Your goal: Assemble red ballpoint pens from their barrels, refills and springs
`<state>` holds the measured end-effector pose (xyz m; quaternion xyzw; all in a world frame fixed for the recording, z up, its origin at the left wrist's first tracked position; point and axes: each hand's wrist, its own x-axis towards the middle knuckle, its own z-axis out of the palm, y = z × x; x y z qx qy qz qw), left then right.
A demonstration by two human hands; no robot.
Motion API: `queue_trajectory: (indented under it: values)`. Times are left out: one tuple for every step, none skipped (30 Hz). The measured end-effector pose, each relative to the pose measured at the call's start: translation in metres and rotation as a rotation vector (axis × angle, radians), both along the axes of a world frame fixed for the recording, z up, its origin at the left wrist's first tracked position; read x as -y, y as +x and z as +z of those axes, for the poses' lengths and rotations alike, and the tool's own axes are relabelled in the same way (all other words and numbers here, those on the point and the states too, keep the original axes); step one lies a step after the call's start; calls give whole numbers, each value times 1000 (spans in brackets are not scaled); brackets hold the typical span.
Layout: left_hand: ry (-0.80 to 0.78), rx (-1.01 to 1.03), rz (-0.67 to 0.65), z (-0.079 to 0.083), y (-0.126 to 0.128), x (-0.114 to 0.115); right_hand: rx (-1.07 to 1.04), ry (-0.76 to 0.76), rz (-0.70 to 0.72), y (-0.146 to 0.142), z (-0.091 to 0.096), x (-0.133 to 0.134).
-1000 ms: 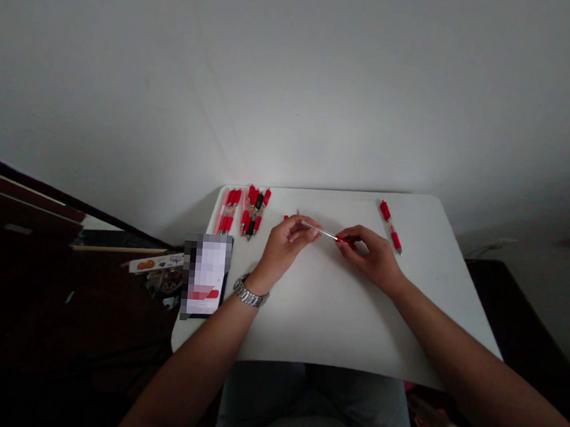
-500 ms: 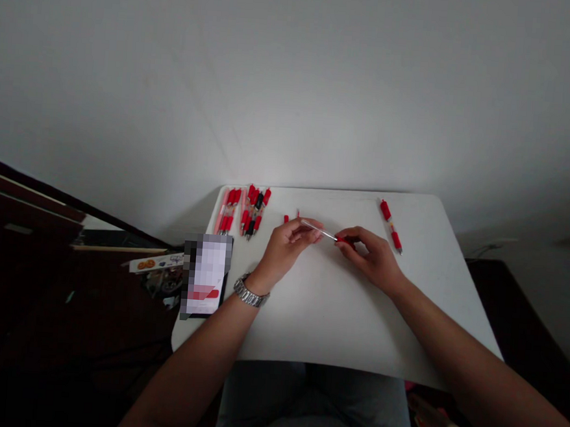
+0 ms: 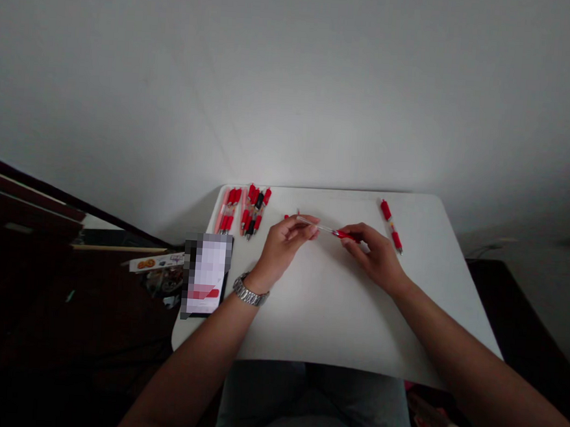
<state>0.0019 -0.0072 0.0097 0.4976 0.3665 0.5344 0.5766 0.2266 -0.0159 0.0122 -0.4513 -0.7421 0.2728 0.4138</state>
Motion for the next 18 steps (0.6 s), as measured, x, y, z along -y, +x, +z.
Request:
queue_trajectory:
  values:
    - [1,-4,-4,0,0,0,7,-13,1,1,1,0]
    - [2,-8,-8,0,0,1,14,-29,3,1,1,1]
    - [4,-12,-12,0,0,1,22,-44,4,2,2,1]
    - [7,-14,-16,0,0,1,29,-57,4,2,3,2]
    - [9,-15,-19,0,0,1,34,-64,3,2,3,2]
    - [12,-15,-17,0,0,1,35,-65,3,2,4,2]
    - [15,-16,-12,0,0,1,34,-65,5,2,4,2]
    - [18,-18,-4,0,0,1,28,-64,10,2,5,2]
    - [22,-21,7,1,0,1,18,-62,16,2,5,2]
    - [25,-25,19,1,0,1,8,-58,25,2,4,2]
    - [30,-31,30,1,-1,0,-1,-51,32,2,3,1]
    - [35,-36,38,1,-1,0,-8,-42,37,2,2,1]
    - [40,-39,45,2,-1,0,-15,-34,40,2,0,1]
    - [44,-41,50,2,-2,-1,-21,-26,40,2,-2,0]
    - [46,-41,52,3,-2,-1,-25,-23,39,2,-4,0]
    - [46,-39,53,3,-2,-1,-27,-24,37,2,-6,-1]
    - [44,-36,53,3,-2,-1,-27,-27,32,2,-7,-1]
    - [44,-34,51,3,-2,-1,-25,-29,27,2,-9,-2]
